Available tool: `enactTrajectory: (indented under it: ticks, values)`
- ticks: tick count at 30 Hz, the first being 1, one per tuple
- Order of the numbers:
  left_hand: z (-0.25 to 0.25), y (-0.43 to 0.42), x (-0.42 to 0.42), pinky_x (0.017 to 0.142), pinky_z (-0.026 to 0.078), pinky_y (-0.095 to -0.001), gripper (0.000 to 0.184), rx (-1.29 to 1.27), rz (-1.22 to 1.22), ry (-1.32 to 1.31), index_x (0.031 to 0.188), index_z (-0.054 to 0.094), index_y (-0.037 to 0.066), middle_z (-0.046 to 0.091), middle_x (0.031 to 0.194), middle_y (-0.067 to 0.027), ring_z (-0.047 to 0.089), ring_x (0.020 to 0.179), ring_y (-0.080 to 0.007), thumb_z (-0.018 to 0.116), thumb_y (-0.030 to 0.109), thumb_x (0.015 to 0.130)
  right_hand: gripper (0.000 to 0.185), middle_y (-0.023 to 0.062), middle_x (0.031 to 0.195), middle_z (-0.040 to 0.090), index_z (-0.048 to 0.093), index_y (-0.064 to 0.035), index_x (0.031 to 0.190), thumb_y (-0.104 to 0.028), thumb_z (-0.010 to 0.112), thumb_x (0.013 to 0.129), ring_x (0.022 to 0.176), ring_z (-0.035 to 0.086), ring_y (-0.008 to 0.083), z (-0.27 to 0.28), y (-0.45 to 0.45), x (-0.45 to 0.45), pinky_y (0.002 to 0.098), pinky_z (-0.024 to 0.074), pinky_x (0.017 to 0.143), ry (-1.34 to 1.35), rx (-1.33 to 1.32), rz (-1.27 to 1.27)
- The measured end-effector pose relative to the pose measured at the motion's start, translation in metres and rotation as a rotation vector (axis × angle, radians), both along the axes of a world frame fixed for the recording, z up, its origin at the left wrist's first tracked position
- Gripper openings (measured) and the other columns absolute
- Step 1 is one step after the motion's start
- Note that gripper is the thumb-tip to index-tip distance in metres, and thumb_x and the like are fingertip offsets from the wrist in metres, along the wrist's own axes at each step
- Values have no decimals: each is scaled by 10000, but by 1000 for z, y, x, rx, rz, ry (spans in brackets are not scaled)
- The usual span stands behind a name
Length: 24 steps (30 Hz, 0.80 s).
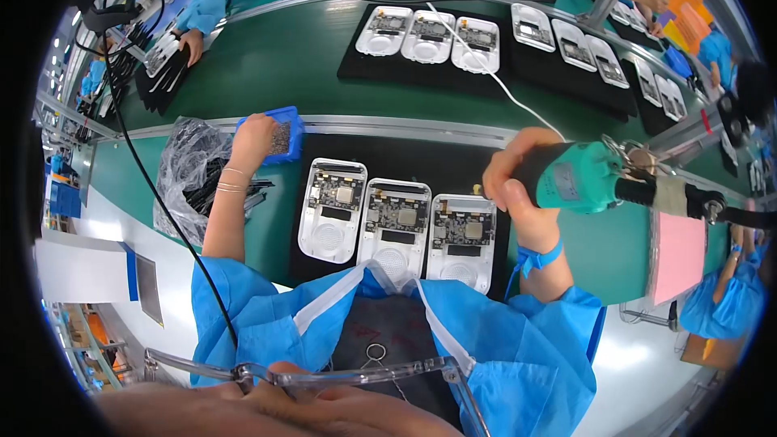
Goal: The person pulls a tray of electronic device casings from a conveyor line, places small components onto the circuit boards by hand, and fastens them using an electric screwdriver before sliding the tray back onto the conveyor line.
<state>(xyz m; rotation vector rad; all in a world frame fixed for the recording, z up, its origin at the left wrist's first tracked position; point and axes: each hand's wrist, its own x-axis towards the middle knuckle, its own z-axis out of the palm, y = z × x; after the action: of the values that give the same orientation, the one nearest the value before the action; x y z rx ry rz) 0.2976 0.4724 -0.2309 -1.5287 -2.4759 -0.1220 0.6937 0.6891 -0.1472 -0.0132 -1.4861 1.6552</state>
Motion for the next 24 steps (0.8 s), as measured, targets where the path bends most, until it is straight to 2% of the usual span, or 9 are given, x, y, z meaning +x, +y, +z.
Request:
enactTrajectory:
  ticks: [4, 6, 8, 10, 12, 16, 24]
  values:
    - [24, 8, 21, 694, 492, -392, 95, 335, -131, -249, 828, 664, -1, 610, 813, -149, 596, 789, -326, 614, 79, 818, 447, 6, 554, 413, 408, -56, 1057, -283, 713, 824, 430, 379, 88, -2, -2, -3, 244, 322, 422, 15, -4, 40]
    - [48, 25, 73, 664, 494, -378, 89, 439, -174, -479, 841, 667, -5, 615, 805, -146, 595, 747, -318, 634, 66, 800, 436, 61, 665, 507, 409, -34, 1073, -167, 707, 784, 568, 473, 125, 0, -7, -2, 264, 400, 521, 14, -117, 121]
    - [60, 41, 134, 641, 501, -370, 83, 485, -322, -627, 833, 662, 11, 620, 793, -124, 598, 706, -293, 660, 52, 760, 440, 55, 670, 508, 404, -49, 1081, -168, 707, 786, 588, 485, 133, 5, -13, -8, 271, 420, 550, 0, -123, 210]
    - [51, 48, 173, 636, 496, -366, 83, 368, -541, -690, 803, 642, 16, 613, 788, -90, 586, 722, -265, 673, 58, 739, 439, 50, 659, 499, 402, -65, 1080, -187, 710, 791, 575, 486, 139, 15, -25, -15, 271, 413, 535, 18, -177, 261]
    - [40, 58, 196, 621, 487, -348, 126, 373, -901, -479, 798, 619, 27, 568, 763, -67, 560, 730, -244, 697, 87, 720, 441, 51, 650, 494, 396, -84, 1073, -212, 714, 797, 563, 484, 140, 10, -28, -22, 280, 402, 516, 81, -121, 333]
    - [40, 63, 220, 607, 477, -333, 197, 422, -901, -547, 804, 581, 30, 499, 736, -65, 530, 720, -238, 719, 133, 708, 441, 29, 601, 433, 383, -115, 1071, -246, 714, 811, 528, 438, 139, 20, -41, -22, 288, 378, 497, 37, -179, 313]
    - [34, 57, 218, 614, 482, -351, 223, 465, -970, -579, 755, 538, 30, 501, 756, -80, 531, 713, -243, 714, 164, 737, 436, 13, 592, 447, 391, -122, 1036, -285, 727, 811, 481, 431, 123, 12, -44, -25, 279, 386, 469, 95, -207, 370]
